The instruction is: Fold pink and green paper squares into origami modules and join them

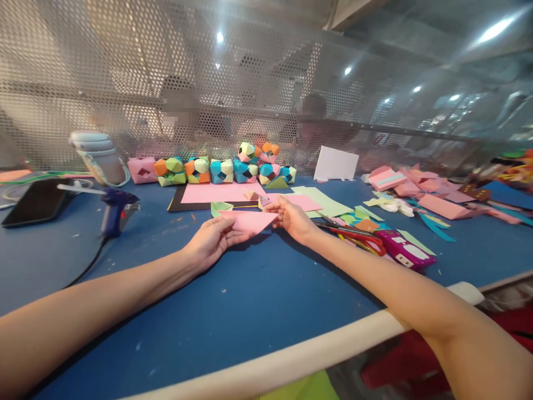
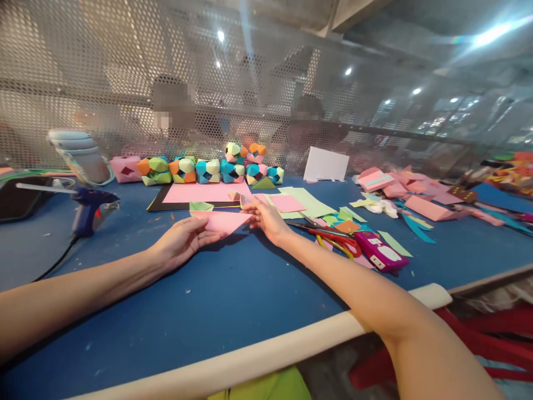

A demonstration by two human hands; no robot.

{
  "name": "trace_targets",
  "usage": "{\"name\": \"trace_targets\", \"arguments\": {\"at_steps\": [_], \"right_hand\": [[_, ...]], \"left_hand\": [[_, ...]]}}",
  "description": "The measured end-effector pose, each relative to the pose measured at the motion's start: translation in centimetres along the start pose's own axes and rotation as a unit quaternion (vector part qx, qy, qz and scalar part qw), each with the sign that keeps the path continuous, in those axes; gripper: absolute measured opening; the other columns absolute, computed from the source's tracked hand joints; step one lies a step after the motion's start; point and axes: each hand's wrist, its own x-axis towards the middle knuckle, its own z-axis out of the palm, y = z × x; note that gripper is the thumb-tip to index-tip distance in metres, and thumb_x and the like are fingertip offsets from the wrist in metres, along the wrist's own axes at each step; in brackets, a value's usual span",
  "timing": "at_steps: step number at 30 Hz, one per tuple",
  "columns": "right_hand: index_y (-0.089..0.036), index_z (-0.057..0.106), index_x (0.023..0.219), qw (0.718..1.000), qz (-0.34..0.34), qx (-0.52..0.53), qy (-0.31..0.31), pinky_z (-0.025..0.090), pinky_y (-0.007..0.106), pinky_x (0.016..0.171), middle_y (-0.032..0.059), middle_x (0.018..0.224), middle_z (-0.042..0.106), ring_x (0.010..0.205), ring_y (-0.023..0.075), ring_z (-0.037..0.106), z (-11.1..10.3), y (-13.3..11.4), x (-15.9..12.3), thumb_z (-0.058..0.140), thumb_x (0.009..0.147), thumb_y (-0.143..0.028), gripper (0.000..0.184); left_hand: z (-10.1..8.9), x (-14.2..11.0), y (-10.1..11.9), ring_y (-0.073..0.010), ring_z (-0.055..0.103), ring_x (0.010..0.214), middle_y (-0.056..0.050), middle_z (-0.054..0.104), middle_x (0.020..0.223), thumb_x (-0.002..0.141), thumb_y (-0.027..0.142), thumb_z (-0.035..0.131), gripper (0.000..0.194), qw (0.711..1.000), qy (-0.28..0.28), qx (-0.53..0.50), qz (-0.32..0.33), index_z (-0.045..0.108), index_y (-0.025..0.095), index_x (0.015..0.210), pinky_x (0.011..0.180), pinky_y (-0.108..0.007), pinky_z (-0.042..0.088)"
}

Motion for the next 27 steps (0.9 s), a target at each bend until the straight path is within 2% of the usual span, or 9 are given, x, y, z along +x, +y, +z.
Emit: {"name": "trace_targets", "arguments": {"at_steps": [3, 6, 8, 11, 13, 20, 27], "right_hand": [[-0.015, 0.07, 0.079, 0.992, 0.013, -0.113, -0.058, 0.042, 0.024, 0.058, 0.0074, 0.081, 0.069, 0.071, 0.0137, 0.06, -0.6, -1.6, -0.3, 0.056, 0.082, -0.056, 0.043], [-0.013, 0.071, 0.079, 0.959, 0.004, -0.255, -0.122, 0.04, 0.027, 0.062, 0.0069, 0.078, 0.067, 0.071, 0.0146, 0.056, -0.3, -2.9, -1.5, 0.06, 0.077, -0.058, 0.047], [-0.013, 0.069, 0.077, 0.936, -0.028, -0.324, -0.136, 0.038, 0.028, 0.064, 0.0042, 0.074, 0.063, 0.067, 0.0135, 0.052, 0.3, -3.4, -2.4, 0.058, 0.076, -0.061, 0.05], [-0.015, 0.059, 0.068, 0.911, -0.073, -0.383, -0.138, 0.032, 0.026, 0.058, -0.0015, 0.064, 0.05, 0.06, 0.0105, 0.042, 1.4, -3.3, -3.5, 0.051, 0.079, -0.064, 0.051], [-0.016, 0.052, 0.066, 0.897, -0.094, -0.408, -0.141, 0.028, 0.025, 0.055, -0.0036, 0.062, 0.043, 0.058, 0.0094, 0.036, 2.1, -3.0, -4.1, 0.048, 0.082, -0.062, 0.049], [-0.019, 0.039, 0.062, 0.873, -0.138, -0.449, -0.13, 0.025, 0.024, 0.053, -0.0053, 0.058, 0.039, 0.057, 0.0087, 0.034, 2.9, -2.0, -5.2, 0.04, 0.09, -0.048, 0.041], [-0.019, 0.049, 0.074, 0.897, -0.162, -0.393, -0.122, 0.033, 0.023, 0.058, -0.0023, 0.069, 0.053, 0.064, 0.0106, 0.046, 3.7, -1.4, -5.6, 0.044, 0.091, -0.043, 0.03]], "left_hand": [[0.0, 0.0, -0.2, -0.0219, 0.072, 0.061, -0.021, 0.071, 0.07, 0.089, 0.007, 0.047, 0.013, 0.998, -0.038, 0.031, -0.033, 0.058, 0.003, 0.085, 0.059, -0.025, 0.06], [0.2, 0.0, -0.3, -0.0207, 0.071, 0.055, -0.02, 0.071, 0.065, 0.089, 0.009, 0.049, 0.012, 0.995, -0.063, 0.06, -0.054, 0.057, 0.006, 0.079, 0.054, -0.024, 0.058], [0.4, 0.0, -0.4, -0.0201, 0.07, 0.054, -0.019, 0.07, 0.062, 0.089, 0.01, 0.05, 0.015, 0.991, -0.084, 0.085, -0.068, 0.057, 0.006, 0.077, 0.054, -0.023, 0.058], [0.7, -0.4, -0.5, -0.019, 0.07, 0.054, -0.019, 0.071, 0.062, 0.089, 0.013, 0.05, 0.018, 0.981, -0.127, 0.124, -0.081, 0.06, 0.006, 0.076, 0.056, -0.023, 0.058], [0.9, -0.7, -0.5, -0.0183, 0.07, 0.054, -0.018, 0.072, 0.064, 0.088, 0.015, 0.051, 0.017, 0.975, -0.151, 0.14, -0.085, 0.061, 0.007, 0.077, 0.056, -0.023, 0.058], [1.1, -1.5, -0.9, -0.0198, 0.071, 0.058, -0.015, 0.072, 0.064, 0.085, 0.021, 0.057, 0.013, 0.964, -0.176, 0.174, -0.095, 0.06, 0.009, 0.084, 0.057, -0.024, 0.058], [1.0, -1.7, -1.2, -0.022, 0.071, 0.058, -0.012, 0.071, 0.062, 0.078, 0.034, 0.068, 0.025, 0.955, -0.196, 0.205, -0.083, 0.06, 0.01, 0.083, 0.059, -0.03, 0.058]]}}
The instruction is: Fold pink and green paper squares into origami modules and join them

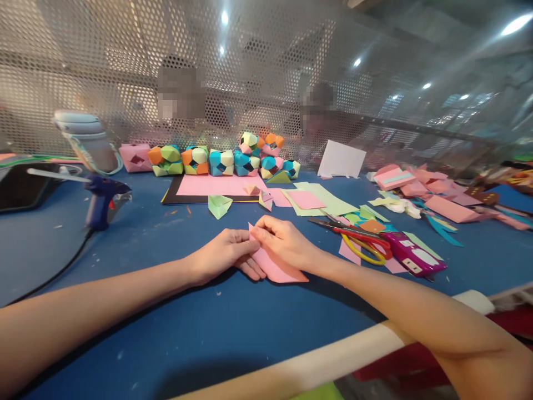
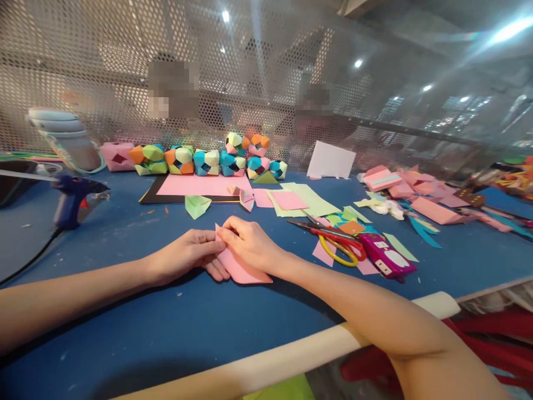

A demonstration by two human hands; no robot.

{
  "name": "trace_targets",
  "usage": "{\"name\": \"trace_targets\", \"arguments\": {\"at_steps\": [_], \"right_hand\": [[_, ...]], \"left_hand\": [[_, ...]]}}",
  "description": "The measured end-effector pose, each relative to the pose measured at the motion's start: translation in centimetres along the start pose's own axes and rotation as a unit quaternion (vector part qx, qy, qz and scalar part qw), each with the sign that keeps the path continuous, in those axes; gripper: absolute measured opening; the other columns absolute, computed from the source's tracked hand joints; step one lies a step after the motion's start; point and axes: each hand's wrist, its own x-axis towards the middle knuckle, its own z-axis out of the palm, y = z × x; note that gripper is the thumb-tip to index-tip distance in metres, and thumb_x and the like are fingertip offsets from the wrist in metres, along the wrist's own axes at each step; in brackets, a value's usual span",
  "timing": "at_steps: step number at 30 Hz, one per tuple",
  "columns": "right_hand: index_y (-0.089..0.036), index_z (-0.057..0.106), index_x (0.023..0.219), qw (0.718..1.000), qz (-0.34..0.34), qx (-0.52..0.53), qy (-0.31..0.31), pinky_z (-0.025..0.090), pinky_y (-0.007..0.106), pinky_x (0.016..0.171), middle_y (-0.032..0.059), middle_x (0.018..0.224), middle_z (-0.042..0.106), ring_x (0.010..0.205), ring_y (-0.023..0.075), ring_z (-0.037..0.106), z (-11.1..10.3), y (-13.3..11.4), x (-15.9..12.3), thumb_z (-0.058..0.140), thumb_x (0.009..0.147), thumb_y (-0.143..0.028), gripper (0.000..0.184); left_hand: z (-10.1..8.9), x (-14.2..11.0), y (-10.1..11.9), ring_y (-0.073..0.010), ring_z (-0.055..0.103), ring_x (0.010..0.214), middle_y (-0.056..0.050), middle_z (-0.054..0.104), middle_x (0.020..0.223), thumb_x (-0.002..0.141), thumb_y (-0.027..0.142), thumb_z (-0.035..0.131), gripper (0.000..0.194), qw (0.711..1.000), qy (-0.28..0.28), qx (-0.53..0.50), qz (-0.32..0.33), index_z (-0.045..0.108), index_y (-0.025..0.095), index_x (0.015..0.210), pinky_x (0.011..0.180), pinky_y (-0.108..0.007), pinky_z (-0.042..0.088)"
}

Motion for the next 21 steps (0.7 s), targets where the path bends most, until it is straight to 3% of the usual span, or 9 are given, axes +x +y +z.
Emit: {"name": "trace_targets", "arguments": {"at_steps": [4, 10, 21], "right_hand": [[-0.019, 0.046, 0.07, 0.999, 0.005, 0.009, 0.045, 0.033, 0.023, 0.055, -0.0034, 0.064, 0.05, 0.059, 0.0098, 0.043, 0.66, 0.08, -0.22, 0.046, 0.091, -0.041, 0.03], [-0.019, 0.052, 0.075, 0.999, -0.01, 0.017, 0.042, 0.036, 0.022, 0.057, -0.0022, 0.067, 0.055, 0.061, 0.0101, 0.047, 0.74, 0.33, -0.14, 0.047, 0.091, -0.038, 0.026], [-0.019, 0.048, 0.069, 0.997, -0.025, -0.006, 0.068, 0.032, 0.024, 0.056, -0.0032, 0.061, 0.048, 0.057, 0.0096, 0.04, 0.9, 0.33, -0.16, 0.043, 0.091, -0.036, 0.028]], "left_hand": [[0.04, -0.08, -0.02, -0.0213, 0.071, 0.059, -0.011, 0.071, 0.063, 0.078, 0.036, 0.068, 0.026, 1.0, 0.0, 0.0, 0.0, 0.06, 0.011, 0.08, 0.061, -0.031, 0.058], [0.14, -0.17, 0.04, -0.0226, 0.071, 0.06, -0.011, 0.07, 0.061, 0.077, 0.038, 0.068, 0.028, 1.0, 0.001, 0.021, -0.002, 0.059, 0.011, 0.079, 0.059, -0.031, 0.058], [0.57, -0.35, 0.33, -0.0212, 0.07, 0.056, -0.009, 0.069, 0.057, 0.078, 0.038, 0.067, 0.028, 0.999, -0.013, 0.032, -0.004, 0.06, 0.012, 0.076, 0.056, -0.029, 0.057]]}}
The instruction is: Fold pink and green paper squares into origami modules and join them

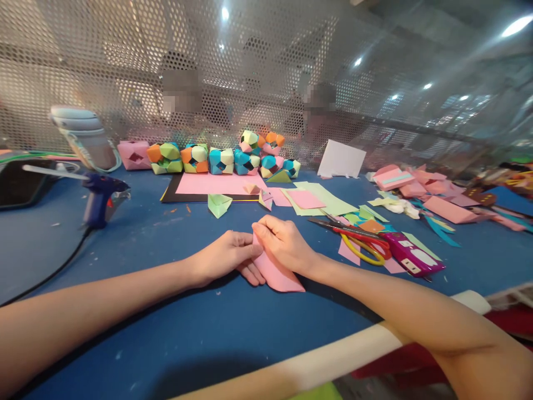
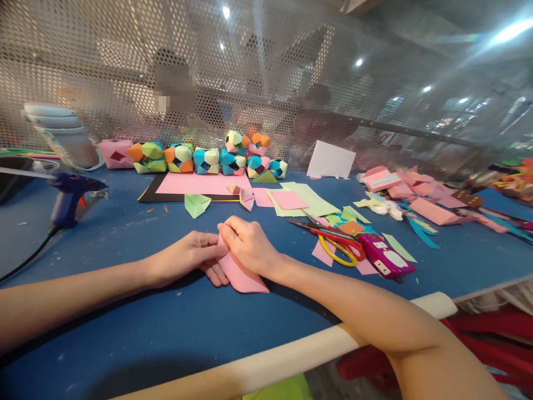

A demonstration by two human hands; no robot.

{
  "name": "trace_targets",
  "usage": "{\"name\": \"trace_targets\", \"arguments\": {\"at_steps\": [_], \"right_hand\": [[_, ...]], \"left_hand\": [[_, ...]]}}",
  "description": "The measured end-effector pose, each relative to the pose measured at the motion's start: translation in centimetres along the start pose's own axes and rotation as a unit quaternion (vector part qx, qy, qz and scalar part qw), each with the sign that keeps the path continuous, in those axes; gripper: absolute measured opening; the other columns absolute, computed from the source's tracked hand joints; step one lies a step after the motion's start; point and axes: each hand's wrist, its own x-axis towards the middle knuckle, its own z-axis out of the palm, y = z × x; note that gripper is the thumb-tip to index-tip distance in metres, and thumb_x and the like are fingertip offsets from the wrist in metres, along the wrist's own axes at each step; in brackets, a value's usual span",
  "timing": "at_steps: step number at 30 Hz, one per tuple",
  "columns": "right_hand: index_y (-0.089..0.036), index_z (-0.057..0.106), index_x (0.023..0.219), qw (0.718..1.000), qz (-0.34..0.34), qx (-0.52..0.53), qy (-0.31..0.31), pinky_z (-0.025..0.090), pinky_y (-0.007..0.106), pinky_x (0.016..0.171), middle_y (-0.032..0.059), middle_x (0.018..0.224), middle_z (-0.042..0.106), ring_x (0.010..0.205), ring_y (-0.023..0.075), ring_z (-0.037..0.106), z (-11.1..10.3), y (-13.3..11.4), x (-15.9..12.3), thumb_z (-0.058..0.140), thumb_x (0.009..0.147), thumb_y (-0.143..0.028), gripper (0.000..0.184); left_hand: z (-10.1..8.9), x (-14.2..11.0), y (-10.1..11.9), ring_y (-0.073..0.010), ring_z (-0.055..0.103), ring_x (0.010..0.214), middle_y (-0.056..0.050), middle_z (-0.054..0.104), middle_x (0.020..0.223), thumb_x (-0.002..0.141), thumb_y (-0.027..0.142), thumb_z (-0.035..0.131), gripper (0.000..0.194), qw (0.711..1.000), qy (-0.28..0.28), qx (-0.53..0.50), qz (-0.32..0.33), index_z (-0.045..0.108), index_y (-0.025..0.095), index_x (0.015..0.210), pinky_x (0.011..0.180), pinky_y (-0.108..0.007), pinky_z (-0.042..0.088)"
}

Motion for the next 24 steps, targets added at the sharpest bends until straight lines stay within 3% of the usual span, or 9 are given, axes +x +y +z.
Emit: {"name": "trace_targets", "arguments": {"at_steps": [8, 15, 24], "right_hand": [[-0.02, 0.035, 0.063, 0.998, 0.036, 0.055, -0.006, 0.03, 0.024, 0.055, -0.0042, 0.06, 0.037, 0.059, 0.0101, 0.035, 0.0, 0.1, 0.1, 0.037, 0.092, -0.046, 0.039], [-0.019, 0.036, 0.061, 1.0, 0.019, -0.013, -0.021, 0.026, 0.024, 0.052, -0.0052, 0.057, 0.036, 0.056, 0.0087, 0.03, -0.3, 0.7, 0.1, 0.042, 0.09, -0.042, 0.038], [-0.019, 0.034, 0.056, 0.998, 0.013, -0.021, -0.058, 0.024, 0.024, 0.047, -0.0047, 0.053, 0.033, 0.053, 0.008, 0.028, -1.6, 1.0, 0.6, 0.04, 0.089, -0.056, 0.049]], "left_hand": [[-0.1, 0.0, 0.0, -0.0229, 0.07, 0.057, -0.012, 0.07, 0.059, 0.078, 0.036, 0.068, 0.027, 1.0, 0.019, -0.017, -0.002, 0.061, 0.01, 0.079, 0.057, -0.03, 0.057], [-0.3, 0.1, -0.1, -0.0197, 0.069, 0.054, -0.013, 0.07, 0.061, 0.083, 0.026, 0.061, 0.017, 0.997, 0.055, -0.052, -0.002, 0.061, 0.01, 0.078, 0.056, -0.026, 0.057], [-0.3, 0.0, 0.3, -0.0198, 0.069, 0.052, -0.013, 0.07, 0.059, 0.084, 0.017, 0.059, 0.01, 0.988, 0.098, -0.115, 0.014, 0.06, 0.009, 0.08, 0.052, -0.025, 0.057]]}}
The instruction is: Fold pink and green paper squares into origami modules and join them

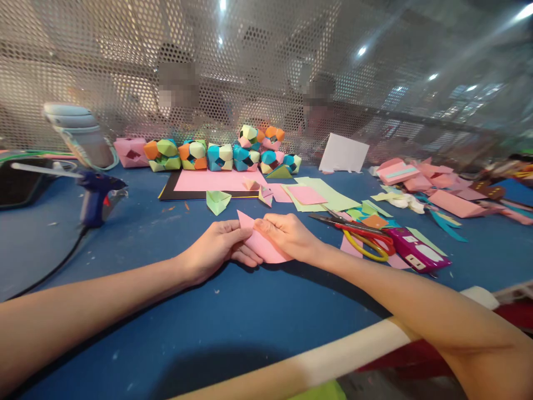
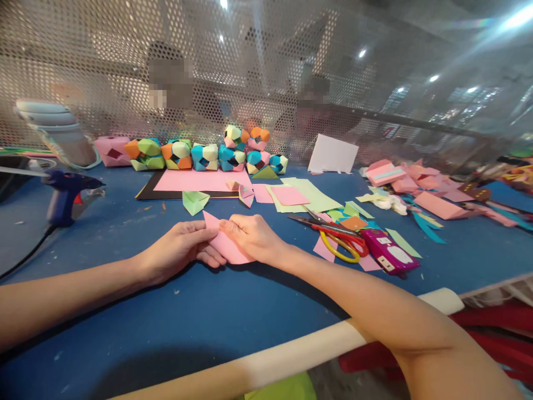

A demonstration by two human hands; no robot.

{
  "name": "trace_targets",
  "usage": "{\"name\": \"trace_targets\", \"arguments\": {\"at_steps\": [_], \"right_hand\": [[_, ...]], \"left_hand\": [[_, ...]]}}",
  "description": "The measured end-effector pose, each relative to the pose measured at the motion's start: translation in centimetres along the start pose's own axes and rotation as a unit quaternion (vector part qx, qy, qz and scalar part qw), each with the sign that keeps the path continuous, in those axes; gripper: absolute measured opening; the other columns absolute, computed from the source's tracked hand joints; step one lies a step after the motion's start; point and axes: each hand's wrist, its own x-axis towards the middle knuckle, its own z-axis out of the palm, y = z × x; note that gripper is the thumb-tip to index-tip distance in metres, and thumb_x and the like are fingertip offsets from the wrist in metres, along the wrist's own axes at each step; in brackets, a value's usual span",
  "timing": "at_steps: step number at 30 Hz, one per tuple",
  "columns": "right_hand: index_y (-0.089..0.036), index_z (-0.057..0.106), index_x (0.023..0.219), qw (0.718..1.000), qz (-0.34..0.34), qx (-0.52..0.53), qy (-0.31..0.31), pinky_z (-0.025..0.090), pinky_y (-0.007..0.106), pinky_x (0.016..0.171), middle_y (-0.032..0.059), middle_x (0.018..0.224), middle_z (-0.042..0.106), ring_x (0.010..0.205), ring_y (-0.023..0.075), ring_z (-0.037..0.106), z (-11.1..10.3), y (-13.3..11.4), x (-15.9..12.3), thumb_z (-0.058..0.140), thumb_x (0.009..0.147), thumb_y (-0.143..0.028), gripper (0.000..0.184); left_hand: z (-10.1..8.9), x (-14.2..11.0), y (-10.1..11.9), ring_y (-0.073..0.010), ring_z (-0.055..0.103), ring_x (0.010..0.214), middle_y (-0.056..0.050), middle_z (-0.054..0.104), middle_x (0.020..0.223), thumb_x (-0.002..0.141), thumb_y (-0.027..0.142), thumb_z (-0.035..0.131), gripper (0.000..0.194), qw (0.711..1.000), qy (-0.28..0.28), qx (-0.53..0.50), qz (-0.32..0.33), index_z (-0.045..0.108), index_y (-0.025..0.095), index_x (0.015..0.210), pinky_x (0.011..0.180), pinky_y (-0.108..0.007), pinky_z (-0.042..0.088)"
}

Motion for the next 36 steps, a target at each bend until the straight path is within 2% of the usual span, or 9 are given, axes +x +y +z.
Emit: {"name": "trace_targets", "arguments": {"at_steps": [12, 18, 22, 25, 29, 31, 32, 34, 36], "right_hand": [[-0.02, 0.035, 0.055, 1.0, -0.015, 0.016, -0.015, 0.025, 0.024, 0.047, -0.0044, 0.054, 0.033, 0.05, 0.0076, 0.031, -2.2, 1.8, 1.1, 0.042, 0.086, -0.065, 0.055], [-0.019, 0.046, 0.067, 0.988, 0.103, 0.091, -0.071, 0.036, 0.023, 0.042, -0.003, 0.053, 0.05, 0.04, 0.0081, 0.048, -2.5, 2.6, 1.5, 0.045, 0.086, -0.063, 0.048], [-0.018, 0.046, 0.065, 0.975, 0.117, 0.162, -0.096, 0.038, 0.019, 0.04, -0.0052, 0.051, 0.05, 0.04, 0.007, 0.049, -2.6, 2.9, 1.7, 0.061, 0.08, -0.052, 0.04], [-0.017, 0.047, 0.066, 0.969, 0.128, 0.172, -0.122, 0.034, 0.017, 0.039, -0.0071, 0.049, 0.047, 0.038, 0.0044, 0.045, -3.5, 2.8, 1.8, 0.064, 0.079, -0.046, 0.036], [-0.017, 0.047, 0.066, 0.956, 0.157, 0.125, -0.216, 0.031, 0.016, 0.04, -0.0071, 0.05, 0.046, 0.04, 0.0035, 0.042, -5.2, 2.8, 1.9, 0.061, 0.081, -0.04, 0.031], [-0.017, 0.047, 0.065, 0.948, 0.171, 0.054, -0.264, 0.031, 0.017, 0.042, -0.0064, 0.051, 0.045, 0.042, 0.0041, 0.042, -5.7, 2.8, 1.9, 0.058, 0.083, -0.036, 0.029], [-0.017, 0.048, 0.065, 0.943, 0.175, 0.009, -0.283, 0.032, 0.018, 0.043, -0.0058, 0.052, 0.046, 0.043, 0.0049, 0.043, -5.8, 2.7, 2.0, 0.056, 0.084, -0.034, 0.027], [-0.017, 0.051, 0.067, 0.933, 0.165, -0.089, -0.308, 0.033, 0.02, 0.045, -0.004, 0.054, 0.048, 0.046, 0.0071, 0.044, -5.7, 2.4, 1.9, 0.052, 0.084, -0.033, 0.023], [-0.017, 0.056, 0.07, 0.925, 0.131, -0.169, -0.313, 0.034, 0.022, 0.048, -0.0014, 0.06, 0.054, 0.052, 0.0094, 0.048, -5.6, 1.9, 1.8, 0.049, 0.085, -0.032, 0.022]], "left_hand": [[-0.4, 0.6, 0.3, -0.0187, 0.069, 0.051, -0.019, 0.071, 0.064, 0.089, 0.009, 0.047, 0.016, 0.995, 0.088, -0.032, 0.016, 0.055, 0.009, 0.075, 0.051, -0.022, 0.057], [-0.9, 0.9, 0.4, -0.0197, 0.069, 0.053, -0.02, 0.071, 0.064, 0.088, 0.008, 0.047, 0.014, 0.992, 0.116, -0.053, 0.021, 0.055, 0.007, 0.077, 0.052, -0.023, 0.058], [-1.1, 1.0, 0.4, -0.0204, 0.07, 0.055, -0.02, 0.071, 0.064, 0.087, 0.008, 0.048, 0.011, 0.992, 0.115, -0.046, 0.013, 0.053, 0.008, 0.078, 0.054, -0.024, 0.058], [-1.1, 0.9, 0.5, -0.0201, 0.068, 0.052, -0.015, 0.069, 0.059, 0.085, 0.015, 0.052, 0.008, 0.994, 0.102, -0.023, 0.019, 0.052, 0.011, 0.079, 0.047, -0.023, 0.054], [-1.6, 1.0, 0.5, -0.0123, 0.051, 0.034, -0.002, 0.058, 0.044, 0.083, 0.025, 0.056, 0.01, 0.99, 0.117, 0.075, 0.04, 0.052, 0.015, 0.084, 0.033, -0.018, 0.035], [-2.1, 1.1, 0.5, -0.0108, 0.048, 0.036, 0.001, 0.056, 0.045, 0.08, 0.026, 0.059, 0.012, 0.969, 0.145, 0.188, 0.063, 0.055, 0.016, 0.084, 0.035, -0.018, 0.034], [-2.3, 1.1, 0.5, -0.0116, 0.051, 0.041, 0.0, 0.059, 0.05, 0.078, 0.027, 0.06, 0.012, 0.947, 0.162, 0.262, 0.092, 0.058, 0.016, 0.083, 0.039, -0.02, 0.037], [-2.5, 1.0, 0.4, -0.0164, 0.062, 0.064, -0.005, 0.067, 0.072, 0.077, 0.026, 0.06, 0.011, 0.877, 0.173, 0.409, 0.182, 0.063, 0.017, 0.082, 0.054, -0.025, 0.048], [-2.6, 0.9, 0.2, -0.0208, 0.064, 0.092, -0.008, 0.069, 0.098, 0.08, 0.025, 0.057, 0.014, 0.811, 0.12, 0.505, 0.268, 0.067, 0.017, 0.084, 0.075, -0.031, 0.052]]}}
